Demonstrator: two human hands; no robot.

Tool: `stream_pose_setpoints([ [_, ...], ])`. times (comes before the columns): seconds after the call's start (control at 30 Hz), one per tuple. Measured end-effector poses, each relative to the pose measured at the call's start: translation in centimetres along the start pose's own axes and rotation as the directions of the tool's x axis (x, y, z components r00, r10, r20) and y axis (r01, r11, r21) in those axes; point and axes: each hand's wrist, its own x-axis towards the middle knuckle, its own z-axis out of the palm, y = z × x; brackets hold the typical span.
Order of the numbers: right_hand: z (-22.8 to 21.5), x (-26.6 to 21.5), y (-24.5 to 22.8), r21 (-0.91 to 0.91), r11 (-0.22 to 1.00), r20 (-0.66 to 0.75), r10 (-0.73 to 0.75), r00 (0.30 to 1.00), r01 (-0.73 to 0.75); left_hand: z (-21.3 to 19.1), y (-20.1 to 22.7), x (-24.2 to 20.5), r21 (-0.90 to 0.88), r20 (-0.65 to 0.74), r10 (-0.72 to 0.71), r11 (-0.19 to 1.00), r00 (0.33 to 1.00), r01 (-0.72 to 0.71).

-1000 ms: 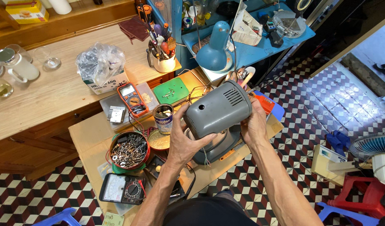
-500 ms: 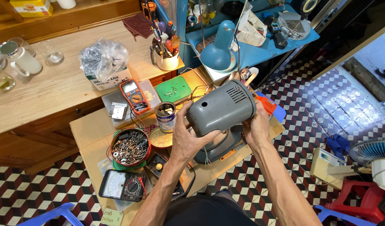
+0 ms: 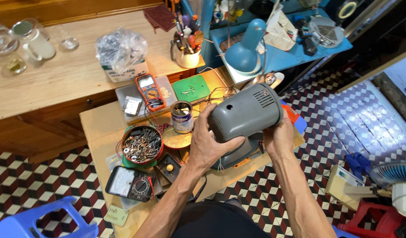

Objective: The person assembles a small grey appliance using a cordless drill. They attach a motor housing to a base, secure a cover, and tighten screws on a vented casing. The person also uses a flashlight to inspect the interior of the casing.

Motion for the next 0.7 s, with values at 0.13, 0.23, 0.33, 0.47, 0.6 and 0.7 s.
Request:
stream_pose_setpoints([
  [0.13, -0.6, 0.6, 0.1, 0.036, 0.999, 0.054, -0.017, 0.998, 0.015, -0.3, -1.0, -0.2, -0.005, 0.038, 0.018, 1.000, 0.999, -0.018],
  [0.23, -0.9, 1.0, 0.2, 0.048, 0.999, 0.082, -0.017, 0.997, 0.013, -0.3, -2.1, -0.3, -0.085, 0.065, 0.028, 0.996, 0.998, -0.022],
  [0.33, -1.2, 1.2, 0.6, 0.086, 0.996, 0.066, -0.004, 0.998, -0.002, 0.0, -3.1, -0.7, -0.158, 0.058, 0.008, 0.988, 0.998, 0.001],
  [0.47, -1.5, 1.7, 0.5, 0.122, 0.993, 0.046, -0.008, 0.999, 0.002, 0.3, -3.7, -0.7, -0.041, 0.030, -0.014, 0.999, 0.999, 0.015],
  [0.6, -1.3, 1.7, 0.7, 0.071, 0.998, 0.061, -0.002, 0.998, -0.002, 0.0, -4.1, -1.0, 0.010, 0.013, -0.017, 1.000, 1.000, 0.017],
  [0.7, -1.2, 1.6, 0.4, 0.069, 0.998, 0.009, 0.008, 1.000, -0.009, 0.0, -3.9, -0.8, 0.026, 0.005, 0.015, 1.000, 1.000, -0.015],
])
